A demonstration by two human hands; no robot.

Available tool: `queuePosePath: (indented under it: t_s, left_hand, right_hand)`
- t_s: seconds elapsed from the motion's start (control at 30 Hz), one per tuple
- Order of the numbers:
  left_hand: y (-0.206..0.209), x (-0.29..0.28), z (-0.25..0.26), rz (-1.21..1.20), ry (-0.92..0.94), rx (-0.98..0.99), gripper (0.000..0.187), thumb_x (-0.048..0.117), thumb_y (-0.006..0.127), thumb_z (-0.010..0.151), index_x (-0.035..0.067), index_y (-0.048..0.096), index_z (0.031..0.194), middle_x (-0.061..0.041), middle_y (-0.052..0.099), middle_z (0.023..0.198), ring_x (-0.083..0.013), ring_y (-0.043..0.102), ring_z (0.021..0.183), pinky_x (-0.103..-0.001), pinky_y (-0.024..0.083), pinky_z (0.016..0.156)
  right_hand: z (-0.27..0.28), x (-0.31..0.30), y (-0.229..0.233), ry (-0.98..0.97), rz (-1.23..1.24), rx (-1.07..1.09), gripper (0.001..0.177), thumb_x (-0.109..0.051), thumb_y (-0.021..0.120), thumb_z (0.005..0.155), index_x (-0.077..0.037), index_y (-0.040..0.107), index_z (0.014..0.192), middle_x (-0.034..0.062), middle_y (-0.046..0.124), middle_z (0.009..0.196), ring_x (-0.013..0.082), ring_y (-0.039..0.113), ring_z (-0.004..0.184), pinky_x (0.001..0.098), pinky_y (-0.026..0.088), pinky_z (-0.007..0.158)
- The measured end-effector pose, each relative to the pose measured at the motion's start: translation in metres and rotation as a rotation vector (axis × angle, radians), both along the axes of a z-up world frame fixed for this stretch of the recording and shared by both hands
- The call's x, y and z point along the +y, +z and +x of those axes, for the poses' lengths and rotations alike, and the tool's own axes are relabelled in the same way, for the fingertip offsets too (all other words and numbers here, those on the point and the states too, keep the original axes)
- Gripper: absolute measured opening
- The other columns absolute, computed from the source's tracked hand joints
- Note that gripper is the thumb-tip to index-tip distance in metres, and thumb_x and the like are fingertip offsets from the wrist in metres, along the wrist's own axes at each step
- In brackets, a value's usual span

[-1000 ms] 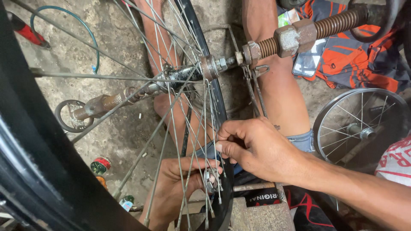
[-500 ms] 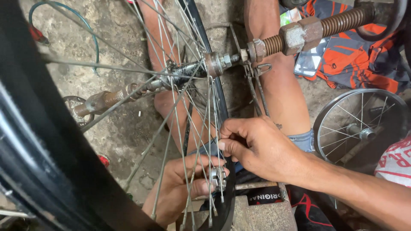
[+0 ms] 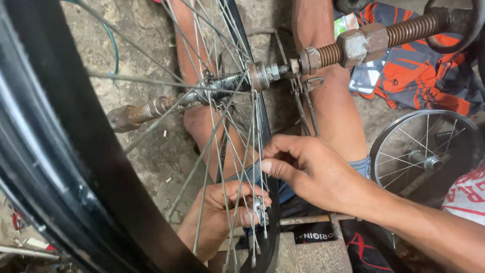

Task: The person uses a spoke wrench to adjust the tension of the spokes on a bicycle wheel mounted in a truing stand. They rotate the wheel to check alignment and tighten or loosen individual spokes to straighten the rim.

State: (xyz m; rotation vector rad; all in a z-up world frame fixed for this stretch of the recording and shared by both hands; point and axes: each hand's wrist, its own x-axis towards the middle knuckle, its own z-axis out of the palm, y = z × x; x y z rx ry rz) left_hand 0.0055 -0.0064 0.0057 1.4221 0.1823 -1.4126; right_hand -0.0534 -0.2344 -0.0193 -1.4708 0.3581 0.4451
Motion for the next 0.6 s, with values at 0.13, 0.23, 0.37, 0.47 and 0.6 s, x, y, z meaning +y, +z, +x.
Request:
queuePosePath:
  t_s: [0.13, 0.23, 0.37, 0.47, 0.6]
  left_hand:
    - [0.001, -0.003, -0.001, -0.015, 0.03, 0.021, 0.033, 0.012, 0.081, 0.076, -0.001, 0.075, 0.107, -0.003, 0.076, 0.095, -0.0102, 0.068, 0.084, -0.028, 0.055, 0.081]
    - [-0.001, -0.001, -0.003, -0.056, 0.042, -0.006, 0.032, 0.014, 0.082, 0.077, 0.001, 0.076, 0.106, -0.002, 0.075, 0.093, -0.0094, 0.067, 0.084, -0.027, 0.054, 0.081]
    - [-0.006, 0.002, -0.005, -0.11, 0.038, 0.018, 0.028, 0.017, 0.085, 0.079, 0.002, 0.072, 0.1, 0.001, 0.071, 0.089, -0.0099, 0.064, 0.081, -0.027, 0.051, 0.075]
    - [-0.012, 0.004, -0.009, -0.157, 0.065, 0.024, 0.026, 0.017, 0.085, 0.081, 0.003, 0.07, 0.098, 0.002, 0.07, 0.09, -0.0085, 0.062, 0.081, -0.026, 0.049, 0.073]
    - [-0.011, 0.002, -0.01, -0.192, 0.089, 0.053, 0.023, 0.015, 0.083, 0.086, 0.003, 0.069, 0.101, 0.003, 0.068, 0.091, -0.0077, 0.061, 0.083, -0.026, 0.048, 0.075]
  right_hand:
    - [-0.002, -0.002, -0.007, -0.127, 0.115, 0.046, 0.035, -0.028, 0.063, 0.098, -0.002, 0.06, 0.122, 0.0038, 0.064, 0.093, 0.0089, 0.057, 0.081, 0.0274, 0.053, 0.07]
    - [-0.006, -0.006, -0.005, -0.13, 0.306, -0.003, 0.062, -0.037, 0.061, 0.097, -0.005, 0.043, 0.146, 0.015, 0.062, 0.121, 0.0174, 0.061, 0.104, 0.0326, 0.056, 0.086]
    - [-0.005, -0.004, -0.002, 0.0, 0.063, -0.174, 0.089, -0.046, 0.077, 0.091, -0.001, 0.029, 0.151, 0.0255, 0.048, 0.146, 0.0318, 0.054, 0.132, 0.046, 0.053, 0.095]
    - [-0.003, -0.002, 0.0, 0.057, 0.067, -0.147, 0.097, -0.049, 0.082, 0.085, -0.001, 0.027, 0.149, 0.0263, 0.047, 0.148, 0.0345, 0.052, 0.136, 0.0489, 0.051, 0.099]
    - [0.005, -0.004, 0.009, 0.13, 0.08, -0.053, 0.09, -0.051, 0.083, 0.079, -0.007, 0.038, 0.143, 0.0195, 0.055, 0.135, 0.0365, 0.057, 0.126, 0.0468, 0.053, 0.1]
